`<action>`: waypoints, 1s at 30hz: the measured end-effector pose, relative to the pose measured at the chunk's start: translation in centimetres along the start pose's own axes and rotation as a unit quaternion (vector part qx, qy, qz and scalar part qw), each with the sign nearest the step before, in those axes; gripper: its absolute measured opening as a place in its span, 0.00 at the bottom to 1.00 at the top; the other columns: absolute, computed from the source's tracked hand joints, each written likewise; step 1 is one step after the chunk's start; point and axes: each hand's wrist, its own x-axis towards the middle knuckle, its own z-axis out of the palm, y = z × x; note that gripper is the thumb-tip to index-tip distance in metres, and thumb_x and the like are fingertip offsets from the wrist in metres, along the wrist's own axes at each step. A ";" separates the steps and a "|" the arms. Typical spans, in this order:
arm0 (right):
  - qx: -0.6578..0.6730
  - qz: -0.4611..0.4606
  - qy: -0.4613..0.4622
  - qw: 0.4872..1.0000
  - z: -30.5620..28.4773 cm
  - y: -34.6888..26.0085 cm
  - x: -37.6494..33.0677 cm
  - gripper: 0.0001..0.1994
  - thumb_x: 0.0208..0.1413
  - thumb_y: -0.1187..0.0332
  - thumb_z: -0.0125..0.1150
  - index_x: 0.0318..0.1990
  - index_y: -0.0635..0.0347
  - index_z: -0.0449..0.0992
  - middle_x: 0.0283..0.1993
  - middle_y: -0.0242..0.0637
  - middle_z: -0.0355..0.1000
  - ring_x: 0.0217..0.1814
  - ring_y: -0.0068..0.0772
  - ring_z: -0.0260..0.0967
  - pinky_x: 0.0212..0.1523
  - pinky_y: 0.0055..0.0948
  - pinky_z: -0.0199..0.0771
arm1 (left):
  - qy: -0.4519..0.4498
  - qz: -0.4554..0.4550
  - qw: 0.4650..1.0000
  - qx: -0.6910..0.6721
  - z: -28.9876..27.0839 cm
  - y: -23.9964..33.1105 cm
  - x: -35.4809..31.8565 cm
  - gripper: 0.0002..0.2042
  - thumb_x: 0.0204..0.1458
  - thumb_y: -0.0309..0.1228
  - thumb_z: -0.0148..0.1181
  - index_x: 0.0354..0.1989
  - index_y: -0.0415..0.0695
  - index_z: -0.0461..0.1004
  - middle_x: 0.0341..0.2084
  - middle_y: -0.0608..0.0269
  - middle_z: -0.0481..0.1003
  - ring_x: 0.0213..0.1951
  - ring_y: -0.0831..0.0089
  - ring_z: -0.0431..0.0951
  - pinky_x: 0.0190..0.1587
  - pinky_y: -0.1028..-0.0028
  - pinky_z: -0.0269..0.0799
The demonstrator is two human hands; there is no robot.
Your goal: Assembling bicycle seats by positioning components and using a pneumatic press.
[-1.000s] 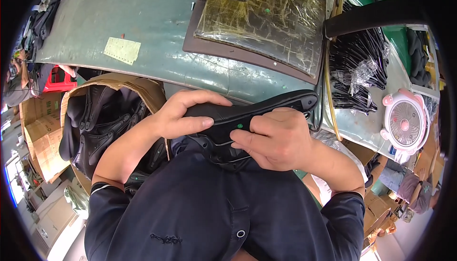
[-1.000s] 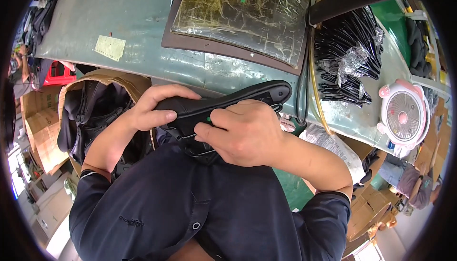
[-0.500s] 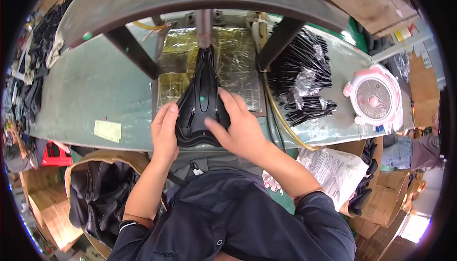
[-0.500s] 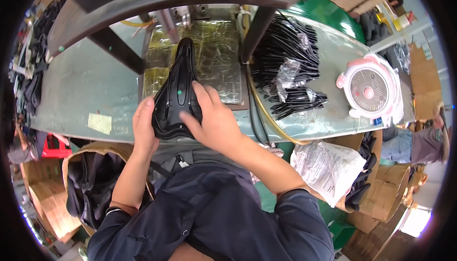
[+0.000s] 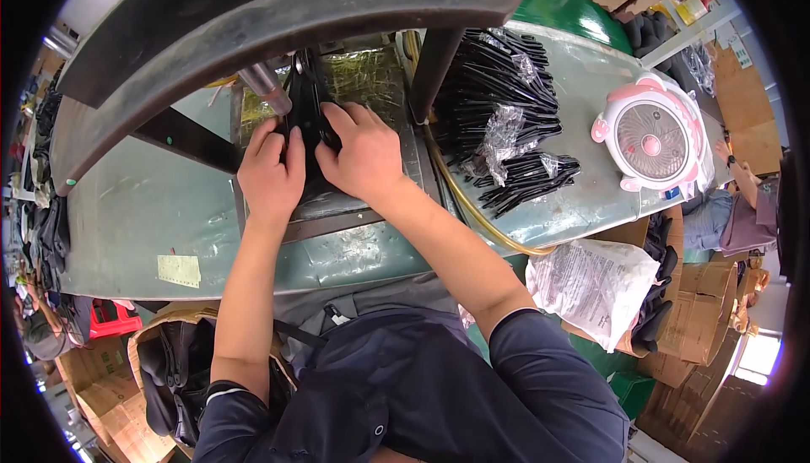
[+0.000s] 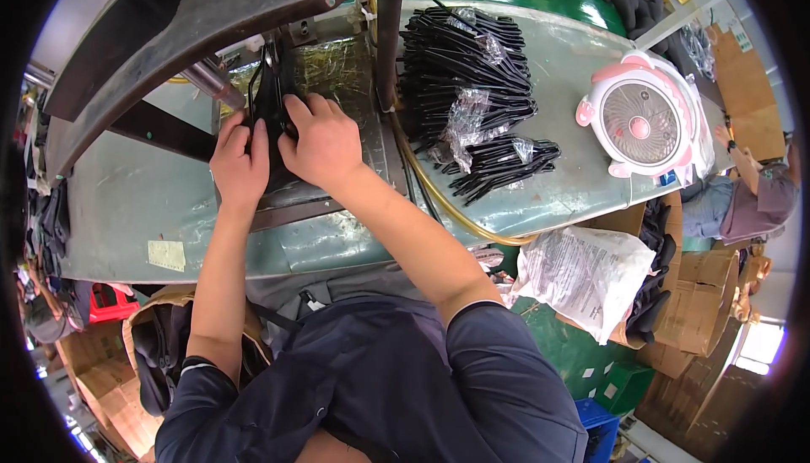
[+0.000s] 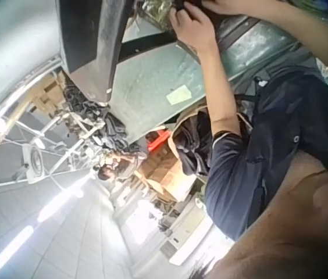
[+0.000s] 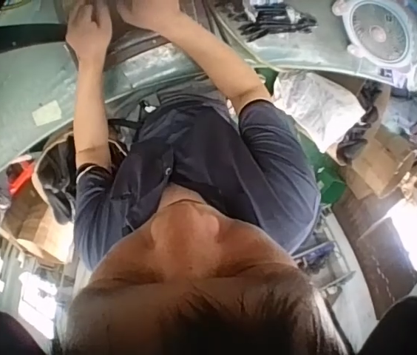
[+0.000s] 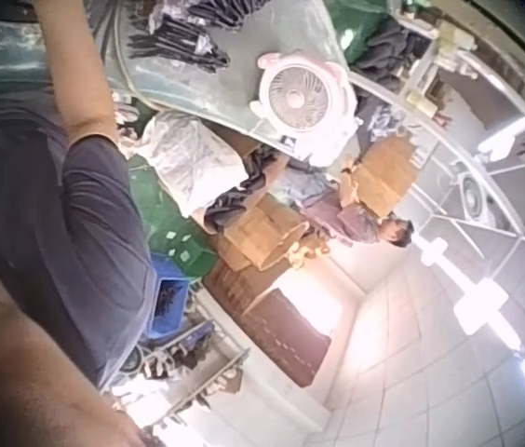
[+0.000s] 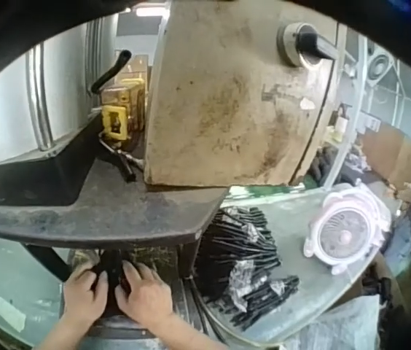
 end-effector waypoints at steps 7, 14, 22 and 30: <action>0.025 0.016 0.013 0.999 -0.1 -0.8 -0.6 0.40 0.59 0.52 0.72 0.71 0.72 0.65 0.55 0.61 0.78 0.56 0.63 0.78 0.57 0.50 0.79 | 0.023 -0.024 0.999 -0.034 -0.5 -0.2 -1.0 0.15 0.56 0.32 0.73 0.45 0.42 0.73 0.54 0.48 0.79 0.49 0.46 0.83 0.46 0.58 0.80; 0.163 0.144 -0.094 0.972 -2.7 -2.9 0.3 0.34 0.66 0.53 0.66 0.69 0.72 0.68 0.60 0.65 0.77 0.63 0.64 0.77 0.64 0.46 0.76 | -0.136 -0.179 0.974 -0.032 -3.2 0.3 -0.2 0.24 0.52 0.35 0.70 0.56 0.41 0.73 0.52 0.45 0.80 0.51 0.41 0.82 0.52 0.51 0.79; 0.140 -0.175 -0.336 0.915 -6.5 -8.2 -3.9 0.50 0.47 0.62 0.78 0.79 0.57 0.58 0.71 0.58 0.69 0.73 0.61 0.68 0.73 0.50 0.68 | -0.294 -0.412 0.752 -0.422 -17.8 -6.5 -7.8 0.22 0.57 0.31 0.67 0.59 0.33 0.76 0.51 0.49 0.84 0.49 0.63 0.85 0.51 0.64 0.82; 0.517 0.327 -0.468 0.638 8.2 -17.9 -4.5 0.48 0.56 0.70 0.76 0.79 0.71 0.51 0.43 0.43 0.78 0.41 0.31 0.79 0.47 0.34 0.79 | 0.303 -0.538 0.721 -0.314 -32.3 -13.3 -20.5 0.16 0.73 0.39 0.54 0.54 0.36 0.72 0.45 0.47 0.82 0.41 0.61 0.86 0.42 0.70 0.85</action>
